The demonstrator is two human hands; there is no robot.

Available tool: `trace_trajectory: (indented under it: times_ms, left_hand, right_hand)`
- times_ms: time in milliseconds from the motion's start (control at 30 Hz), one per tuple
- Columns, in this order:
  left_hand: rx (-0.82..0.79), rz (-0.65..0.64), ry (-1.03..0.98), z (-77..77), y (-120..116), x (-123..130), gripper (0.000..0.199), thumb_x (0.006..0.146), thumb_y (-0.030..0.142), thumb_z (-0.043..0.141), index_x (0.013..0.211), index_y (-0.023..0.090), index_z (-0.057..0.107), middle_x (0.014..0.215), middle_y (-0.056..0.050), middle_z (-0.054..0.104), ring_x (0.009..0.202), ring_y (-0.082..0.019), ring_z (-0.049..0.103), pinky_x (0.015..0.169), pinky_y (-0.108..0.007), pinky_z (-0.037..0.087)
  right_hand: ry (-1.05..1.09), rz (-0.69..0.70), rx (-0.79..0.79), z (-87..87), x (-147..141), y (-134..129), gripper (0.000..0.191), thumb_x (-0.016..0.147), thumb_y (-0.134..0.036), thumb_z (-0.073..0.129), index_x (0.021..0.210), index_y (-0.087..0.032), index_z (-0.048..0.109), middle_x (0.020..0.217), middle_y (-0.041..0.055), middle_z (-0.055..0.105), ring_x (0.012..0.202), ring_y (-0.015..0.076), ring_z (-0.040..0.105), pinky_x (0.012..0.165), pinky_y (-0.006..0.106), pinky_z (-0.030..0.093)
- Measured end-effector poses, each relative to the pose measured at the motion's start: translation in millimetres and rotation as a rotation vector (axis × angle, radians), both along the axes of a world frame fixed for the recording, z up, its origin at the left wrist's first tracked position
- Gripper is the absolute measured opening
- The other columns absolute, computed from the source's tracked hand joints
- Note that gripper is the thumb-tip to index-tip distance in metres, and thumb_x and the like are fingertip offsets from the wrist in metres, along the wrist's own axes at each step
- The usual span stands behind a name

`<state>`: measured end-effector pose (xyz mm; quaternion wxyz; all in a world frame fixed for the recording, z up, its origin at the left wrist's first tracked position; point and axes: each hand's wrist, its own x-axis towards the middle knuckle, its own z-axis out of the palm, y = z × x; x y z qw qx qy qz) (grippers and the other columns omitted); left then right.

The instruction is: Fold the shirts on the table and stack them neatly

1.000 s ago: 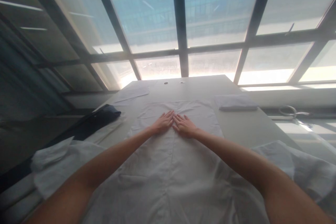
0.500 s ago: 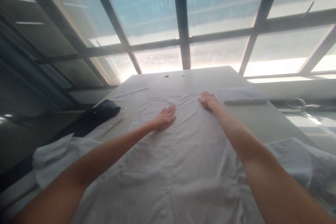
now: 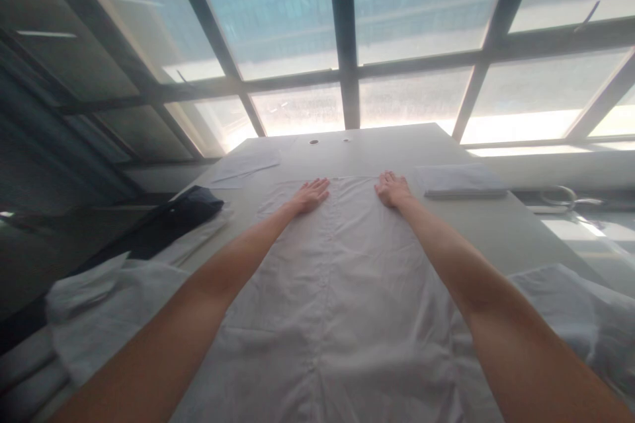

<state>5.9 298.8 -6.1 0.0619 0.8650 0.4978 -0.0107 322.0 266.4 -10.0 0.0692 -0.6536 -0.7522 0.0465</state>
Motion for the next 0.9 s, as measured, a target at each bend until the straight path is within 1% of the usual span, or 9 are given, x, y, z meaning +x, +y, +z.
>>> trace_trajectory:
  times_ms: [100, 167, 233, 333, 400, 600, 767, 833, 900]
  left_hand:
    - [0.01, 0.005, -0.006, -1.7, -2, 0, 0.064, 0.104, 0.055, 0.017, 0.162, 0.029, 0.02, 0.17, -0.001, 0.012, 0.156, -0.024, 0.009, 0.124, -0.053, 0.01]
    - [0.017, 0.007, -0.003, -1.5, -4, 1, 0.064, 0.104, 0.054, 0.017, 0.162, 0.029, 0.019, 0.17, -0.001, 0.012, 0.156, -0.025, 0.009, 0.124, -0.054, 0.01]
    - [0.017, -0.002, 0.002, -0.5, -6, 1, 0.063, 0.104, 0.053, 0.017, 0.163, 0.028, 0.018, 0.17, -0.001, 0.012, 0.156, -0.025, 0.009, 0.123, -0.054, 0.01]
    - [0.01, -0.025, 0.006, 0.5, -6, 1, 0.064, 0.104, 0.053, 0.016, 0.163, 0.027, 0.017, 0.17, -0.001, 0.011, 0.156, -0.025, 0.008, 0.124, -0.054, 0.01]
    - [0.011, -0.028, 0.008, 0.2, -5, 1, 0.065, 0.104, 0.054, 0.016, 0.163, 0.027, 0.017, 0.17, -0.001, 0.011, 0.156, -0.025, 0.008, 0.123, -0.055, 0.01]
    - [0.025, -0.022, 0.0, -2.2, -3, 0, 0.064, 0.104, 0.054, 0.016, 0.163, 0.027, 0.02, 0.17, -0.001, 0.013, 0.156, -0.025, 0.009, 0.123, -0.055, 0.009]
    - [0.023, -0.016, 0.012, -0.5, -5, 0, 0.063, 0.105, 0.054, 0.015, 0.163, 0.029, 0.019, 0.17, 0.0, 0.012, 0.156, -0.024, 0.009, 0.124, -0.054, 0.009]
    - [0.019, -0.004, 0.013, 0.8, -7, 1, 0.063, 0.105, 0.054, 0.015, 0.163, 0.029, 0.018, 0.17, 0.001, 0.013, 0.156, -0.024, 0.009, 0.124, -0.053, 0.009]
    - [0.015, 0.002, 0.013, 2.1, -8, 1, 0.064, 0.105, 0.055, 0.015, 0.163, 0.029, 0.018, 0.17, 0.0, 0.013, 0.156, -0.023, 0.009, 0.124, -0.052, 0.009]
  right_hand:
    - [0.007, 0.103, 0.048, 0.2, -41, -22, 0.065, 0.102, -0.037, 0.022, 0.16, -0.007, 0.023, 0.168, 0.0152, 0.012, 0.156, 0.0269, 0.007, 0.123, 0.053, 0.003]
    - [0.019, 0.227, 0.042, -5.6, -74, -44, 0.066, 0.102, -0.047, 0.023, 0.16, -0.015, 0.027, 0.168, 0.0088, 0.019, 0.155, 0.0242, 0.01, 0.125, 0.047, 0.008]
    - [0.07, 0.375, 0.047, -12.7, -100, -64, 0.07, 0.102, -0.053, 0.021, 0.16, -0.014, 0.028, 0.167, 0.0116, 0.023, 0.155, 0.0264, 0.013, 0.124, 0.049, 0.01]
    - [0.109, 0.308, 0.048, -16.3, -117, -71, 0.073, 0.102, -0.056, 0.02, 0.159, -0.012, 0.028, 0.166, 0.016, 0.023, 0.154, 0.029, 0.016, 0.123, 0.052, 0.012]
    - [0.113, 0.234, 0.024, -12.8, -117, -57, 0.071, 0.102, -0.053, 0.021, 0.159, -0.012, 0.028, 0.167, 0.016, 0.021, 0.154, 0.029, 0.016, 0.123, 0.054, 0.012]
    - [0.119, 0.134, -0.034, -2.4, -116, 4, 0.064, 0.104, -0.046, 0.024, 0.159, -0.012, 0.028, 0.167, 0.0152, 0.019, 0.154, 0.0258, 0.015, 0.122, 0.055, 0.011]
    - [0.108, 0.153, -0.022, -5.1, -114, 10, 0.063, 0.105, -0.046, 0.024, 0.159, -0.015, 0.029, 0.167, 0.0139, 0.02, 0.154, 0.0245, 0.016, 0.122, 0.052, 0.011]
    - [0.091, 0.151, -0.034, -5.6, -97, 10, 0.062, 0.105, -0.046, 0.025, 0.159, -0.015, 0.029, 0.168, 0.0132, 0.019, 0.154, 0.0237, 0.015, 0.123, 0.05, 0.011]
    - [0.073, 0.087, -0.045, -5.1, -70, 10, 0.063, 0.105, -0.045, 0.026, 0.16, -0.014, 0.028, 0.168, 0.0139, 0.018, 0.154, 0.0233, 0.014, 0.123, 0.048, 0.011]
